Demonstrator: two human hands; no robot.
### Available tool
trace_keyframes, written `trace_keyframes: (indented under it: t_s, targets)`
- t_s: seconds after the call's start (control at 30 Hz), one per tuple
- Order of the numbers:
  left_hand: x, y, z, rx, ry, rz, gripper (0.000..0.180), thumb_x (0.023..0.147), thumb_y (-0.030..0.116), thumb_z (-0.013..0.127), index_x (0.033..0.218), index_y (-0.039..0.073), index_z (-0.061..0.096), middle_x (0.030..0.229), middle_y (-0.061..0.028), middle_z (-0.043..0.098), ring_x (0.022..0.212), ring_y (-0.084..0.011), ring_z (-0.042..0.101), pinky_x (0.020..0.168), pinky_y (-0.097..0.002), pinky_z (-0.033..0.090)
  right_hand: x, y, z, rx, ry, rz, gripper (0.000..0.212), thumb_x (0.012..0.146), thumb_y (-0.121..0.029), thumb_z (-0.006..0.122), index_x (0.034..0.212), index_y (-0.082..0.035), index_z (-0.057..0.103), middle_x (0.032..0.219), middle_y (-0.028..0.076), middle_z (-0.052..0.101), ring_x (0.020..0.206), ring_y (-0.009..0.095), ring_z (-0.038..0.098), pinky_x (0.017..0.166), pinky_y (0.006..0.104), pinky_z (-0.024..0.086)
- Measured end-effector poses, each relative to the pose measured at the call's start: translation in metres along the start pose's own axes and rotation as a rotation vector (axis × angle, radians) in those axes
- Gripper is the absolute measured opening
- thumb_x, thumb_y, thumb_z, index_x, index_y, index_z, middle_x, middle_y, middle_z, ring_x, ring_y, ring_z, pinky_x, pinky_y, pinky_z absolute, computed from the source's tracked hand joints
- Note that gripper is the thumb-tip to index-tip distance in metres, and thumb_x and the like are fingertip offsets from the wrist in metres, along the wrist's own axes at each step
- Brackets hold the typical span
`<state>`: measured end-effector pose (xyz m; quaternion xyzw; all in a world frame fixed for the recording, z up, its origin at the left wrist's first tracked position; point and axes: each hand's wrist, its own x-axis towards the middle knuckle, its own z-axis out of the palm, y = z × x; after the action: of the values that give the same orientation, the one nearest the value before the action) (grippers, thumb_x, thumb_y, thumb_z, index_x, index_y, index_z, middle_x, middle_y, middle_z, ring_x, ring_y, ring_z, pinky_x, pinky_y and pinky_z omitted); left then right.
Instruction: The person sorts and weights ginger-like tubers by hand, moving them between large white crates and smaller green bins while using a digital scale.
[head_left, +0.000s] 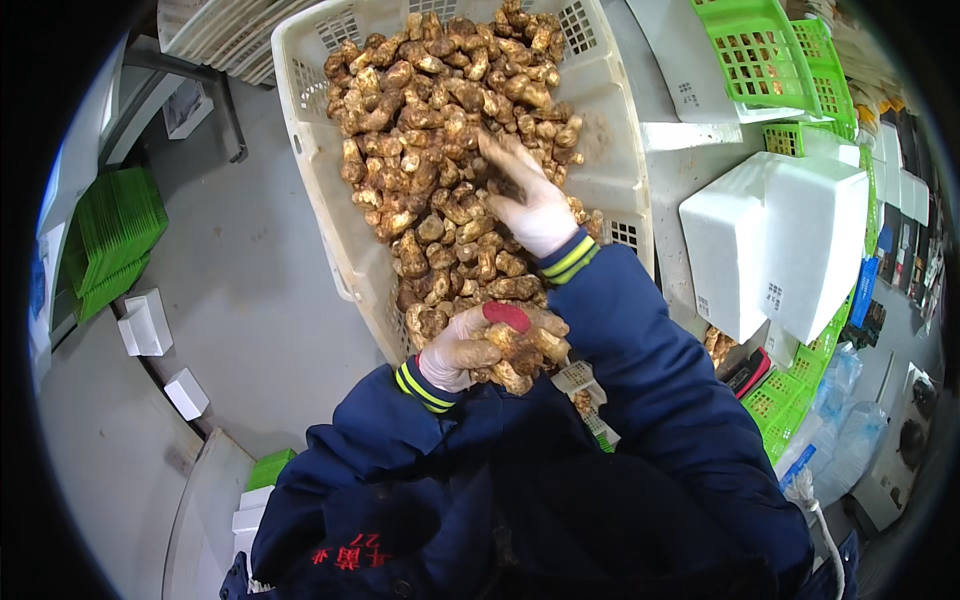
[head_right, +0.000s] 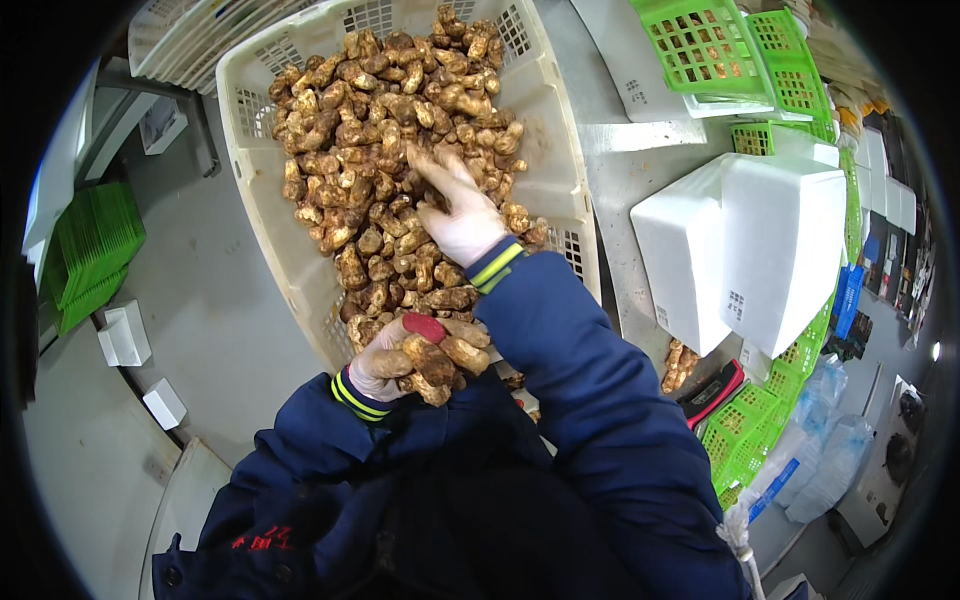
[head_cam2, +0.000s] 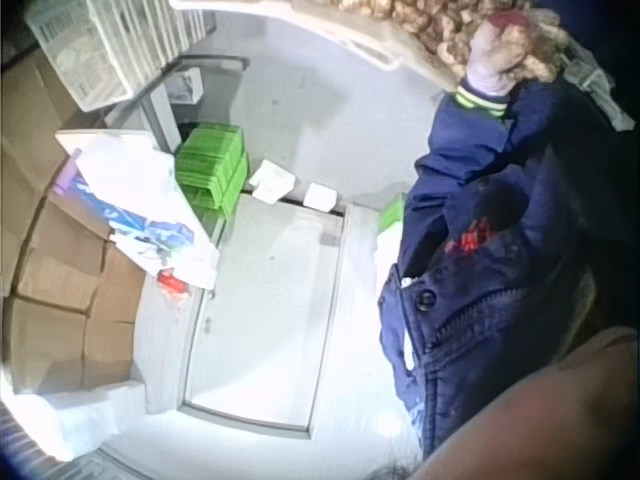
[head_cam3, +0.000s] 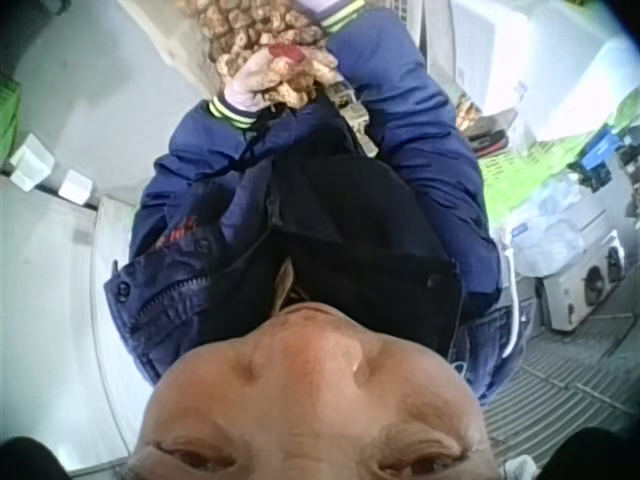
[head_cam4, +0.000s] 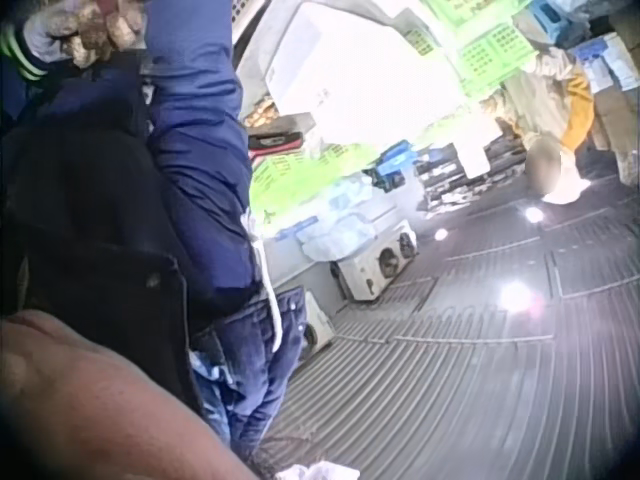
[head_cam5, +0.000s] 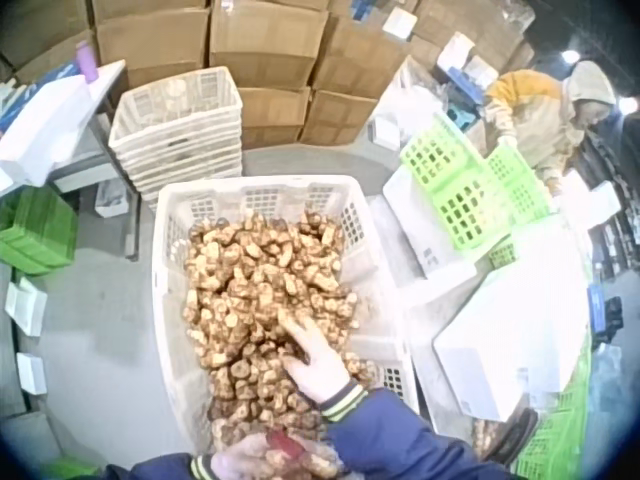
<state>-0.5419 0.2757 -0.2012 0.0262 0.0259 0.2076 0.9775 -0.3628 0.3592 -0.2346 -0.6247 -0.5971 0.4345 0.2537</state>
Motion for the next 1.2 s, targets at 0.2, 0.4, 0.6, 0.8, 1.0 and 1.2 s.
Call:
trace_keyframes:
  t_s: [0.2,0.4,0.6,0.8,1.0,1.2]
  targets:
    - [0.005,-0.015,-0.002,0.121,0.131,0.091,0.073,0.076,0.034,0.068,0.128,-0.012,0.044,0.124,-0.0279,0.053,0.104,-0.0307,0.062,0.082,-0.0337,0.053,-0.017,0.036,-0.025,-0.369,0.325,0.037,0.045,0.081,-0.007,0.06,0.126,-0.006,0.056,0.123,0.014,0.059,0.115,0.027,0.056,0.101,0.0327,0.042]
    - [0.003,-0.014,-0.002,0.056,0.12,0.104,0.065,0.079,0.029,0.069,0.128,-0.008,0.047,0.129,-0.0257,0.051,0.117,-0.0321,0.054,0.1,-0.0379,0.04,0.039,0.011,-0.022,-0.999,0.26,0.193,0.053,0.076,-0.02,0.072,0.124,-0.015,0.051,0.103,0.014,0.058,0.096,0.033,0.059,0.079,0.0411,0.051]
    - [-0.001,-0.013,-0.001,0.075,0.15,0.139,0.057,0.083,0.021,0.067,0.129,-0.007,0.047,0.132,-0.0247,0.049,0.119,-0.0324,0.053,0.102,-0.0404,0.039,0.029,0.014,-0.027,-1.062,0.165,0.164,0.038,0.069,-0.024,0.077,0.103,-0.013,0.064,0.101,0.013,0.057,0.093,0.033,0.058,0.076,0.0423,0.051]
    - [0.001,-0.016,-0.009,0.095,0.133,0.135,0.059,0.083,0.019,0.067,0.13,-0.008,0.044,0.132,-0.0248,0.049,0.118,-0.0323,0.053,0.098,-0.0394,0.043,0.009,0.055,-0.024,-0.713,0.076,-0.186,0.026,0.075,0.002,0.06,0.1,-0.007,0.059,0.103,0.016,0.058,0.092,0.034,0.06,0.079,0.0405,0.05]
    - [-0.003,-0.019,-0.007,-0.092,0.217,0.151,0.059,0.083,0.021,0.069,0.129,-0.007,0.045,0.131,-0.024,0.05,0.119,-0.0325,0.053,0.094,-0.0401,0.048,-0.018,0.029,-0.045,0.897,-0.009,0.098,0.053,0.079,0.01,0.063,0.128,0.004,0.043,0.127,0.016,0.052,0.114,0.022,0.055,0.098,0.0322,0.046]
    - [0.002,-0.02,-0.011,-0.143,0.363,0.308,0.038,0.088,0.008,0.061,0.124,0.0,0.051,0.118,-0.0165,0.06,0.109,-0.0261,0.06,0.089,-0.0371,0.052,-0.052,-0.003,-0.049,0.984,-0.043,0.213,0.049,0.08,0.006,0.064,0.127,0.007,0.049,0.128,0.016,0.055,0.115,0.021,0.055,0.096,0.0319,0.047]
